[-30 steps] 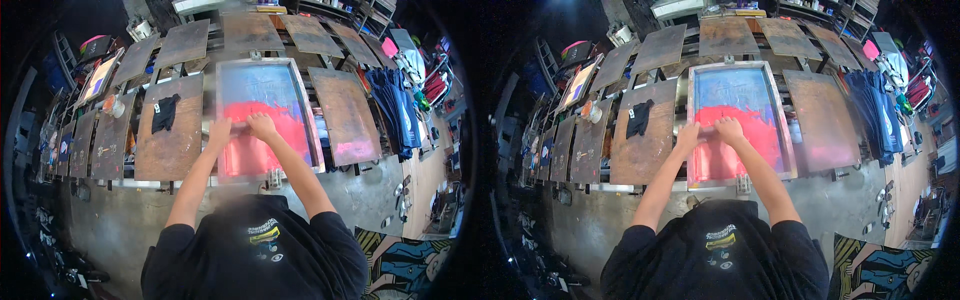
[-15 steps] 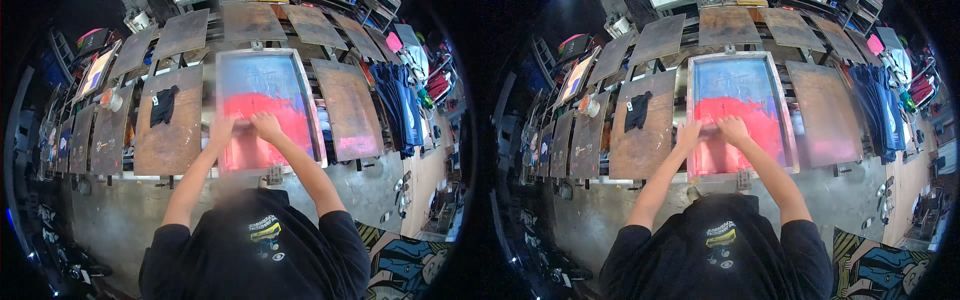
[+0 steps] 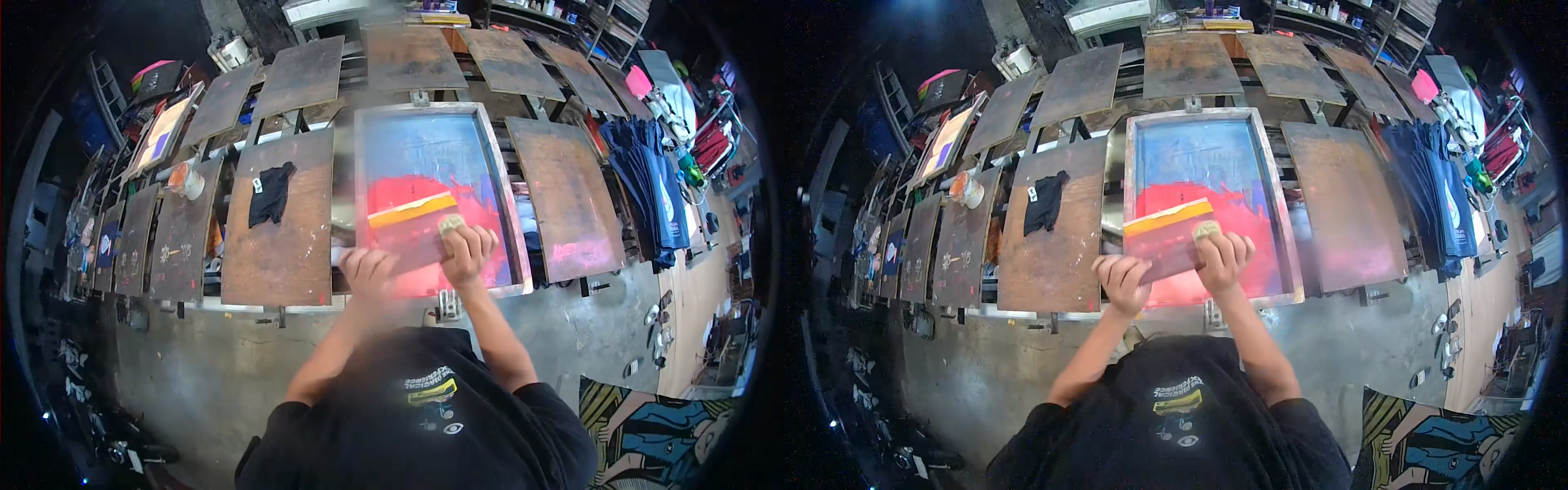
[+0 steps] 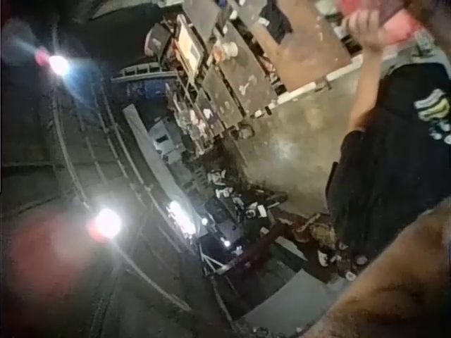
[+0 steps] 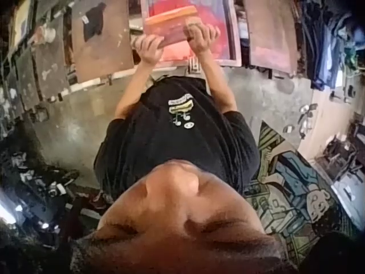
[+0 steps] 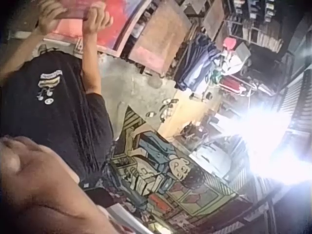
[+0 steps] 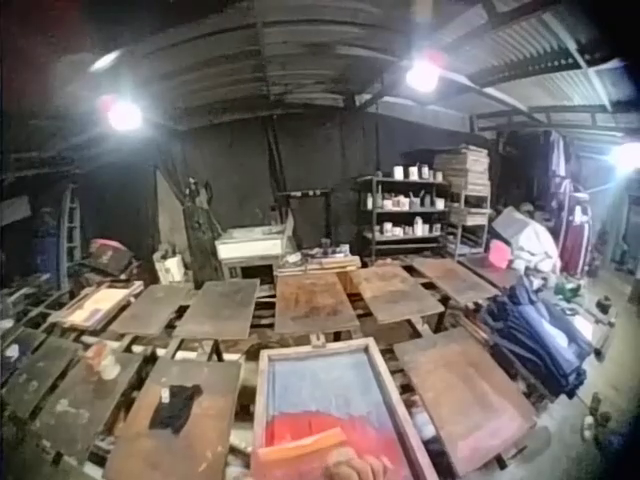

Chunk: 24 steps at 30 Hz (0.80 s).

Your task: Printing a design onto a tote bag using a screen printing setup.

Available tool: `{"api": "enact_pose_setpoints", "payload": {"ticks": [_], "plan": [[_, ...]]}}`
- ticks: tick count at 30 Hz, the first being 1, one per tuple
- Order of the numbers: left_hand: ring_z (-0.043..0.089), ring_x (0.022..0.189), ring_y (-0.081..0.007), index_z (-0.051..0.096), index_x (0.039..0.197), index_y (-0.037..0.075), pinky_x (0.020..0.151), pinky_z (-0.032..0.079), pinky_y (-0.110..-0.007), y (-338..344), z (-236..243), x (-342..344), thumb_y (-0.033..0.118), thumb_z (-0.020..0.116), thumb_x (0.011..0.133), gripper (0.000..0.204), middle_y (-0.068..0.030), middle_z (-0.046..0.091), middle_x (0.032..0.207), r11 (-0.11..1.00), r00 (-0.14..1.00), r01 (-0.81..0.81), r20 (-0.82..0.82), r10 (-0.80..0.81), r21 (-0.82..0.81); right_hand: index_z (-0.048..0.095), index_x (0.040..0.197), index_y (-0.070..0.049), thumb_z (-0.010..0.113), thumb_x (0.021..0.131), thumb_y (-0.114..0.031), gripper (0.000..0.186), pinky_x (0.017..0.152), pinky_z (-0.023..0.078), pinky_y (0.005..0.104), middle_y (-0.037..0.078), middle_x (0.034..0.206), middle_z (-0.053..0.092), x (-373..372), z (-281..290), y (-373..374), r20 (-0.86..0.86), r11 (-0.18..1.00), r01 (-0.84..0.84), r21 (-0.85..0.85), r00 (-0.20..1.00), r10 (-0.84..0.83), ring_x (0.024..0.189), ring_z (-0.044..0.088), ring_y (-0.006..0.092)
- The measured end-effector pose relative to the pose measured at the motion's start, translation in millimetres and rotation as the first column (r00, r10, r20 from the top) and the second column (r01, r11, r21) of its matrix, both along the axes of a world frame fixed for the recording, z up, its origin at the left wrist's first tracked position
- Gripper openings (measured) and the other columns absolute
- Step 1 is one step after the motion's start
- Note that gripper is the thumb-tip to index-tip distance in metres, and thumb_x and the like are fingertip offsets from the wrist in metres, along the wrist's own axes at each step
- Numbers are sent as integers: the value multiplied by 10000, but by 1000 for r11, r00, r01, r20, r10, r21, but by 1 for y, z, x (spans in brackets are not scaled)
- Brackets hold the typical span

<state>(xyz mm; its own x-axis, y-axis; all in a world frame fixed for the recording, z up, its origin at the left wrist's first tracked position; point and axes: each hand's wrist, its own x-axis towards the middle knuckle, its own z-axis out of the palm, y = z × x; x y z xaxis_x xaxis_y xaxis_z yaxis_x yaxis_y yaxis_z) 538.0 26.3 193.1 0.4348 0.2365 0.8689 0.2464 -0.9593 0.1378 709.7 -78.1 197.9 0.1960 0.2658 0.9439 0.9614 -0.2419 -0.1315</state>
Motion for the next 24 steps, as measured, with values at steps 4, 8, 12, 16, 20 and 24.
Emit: {"api": "enact_pose_setpoints", "payload": {"ticks": [4,8,12,16,20,24], "plan": [[492,927,-229,656,923,202,917,377,-434,-22,26,-10,208,765,657,288,11,545,935,1000,987,-18,162,17,7,604,831,-183,696,766,-135,122,834,400,407,-2,935,607,-16,16,-10,31,988,31,149,999,-36,905,533,232],[486,934,-216,648,930,237,916,375,-441,-24,38,-16,253,773,702,260,20,520,932,999,977,-29,212,20,39,588,858,-221,716,754,-154,178,829,400,392,-32,952,576,-24,30,-12,50,984,22,178,998,-31,926,506,210],[485,925,-217,647,937,240,922,371,-443,-23,40,-18,249,773,697,272,20,513,939,998,974,-38,226,25,54,547,884,-176,706,711,-81,254,784,413,390,15,934,568,-27,38,-12,72,987,5,159,997,-17,876,511,240],[477,947,-219,637,990,204,936,369,-434,-22,45,-16,274,766,764,270,-9,500,947,999,973,-39,226,37,6,594,879,-196,715,748,-132,189,828,395,405,-16,958,584,-24,35,-4,29,980,5,201,1000,-11,915,515,227],[471,1096,-238,537,1221,85,1019,365,-424,-39,68,17,208,791,791,514,-54,514,1044,780,813,290,572,104,-554,611,888,-144,710,742,-121,178,831,389,435,33,960,597,-22,30,7,-94,972,113,208,991,-95,924,522,265],[463,1226,-199,456,1319,11,1052,377,-389,-39,45,0,108,744,841,567,-80,521,1260,381,895,431,334,-296,-818,610,882,-112,704,726,-91,183,836,385,449,58,948,592,-27,29,10,-97,969,110,220,991,-91,926,522,276]]}}
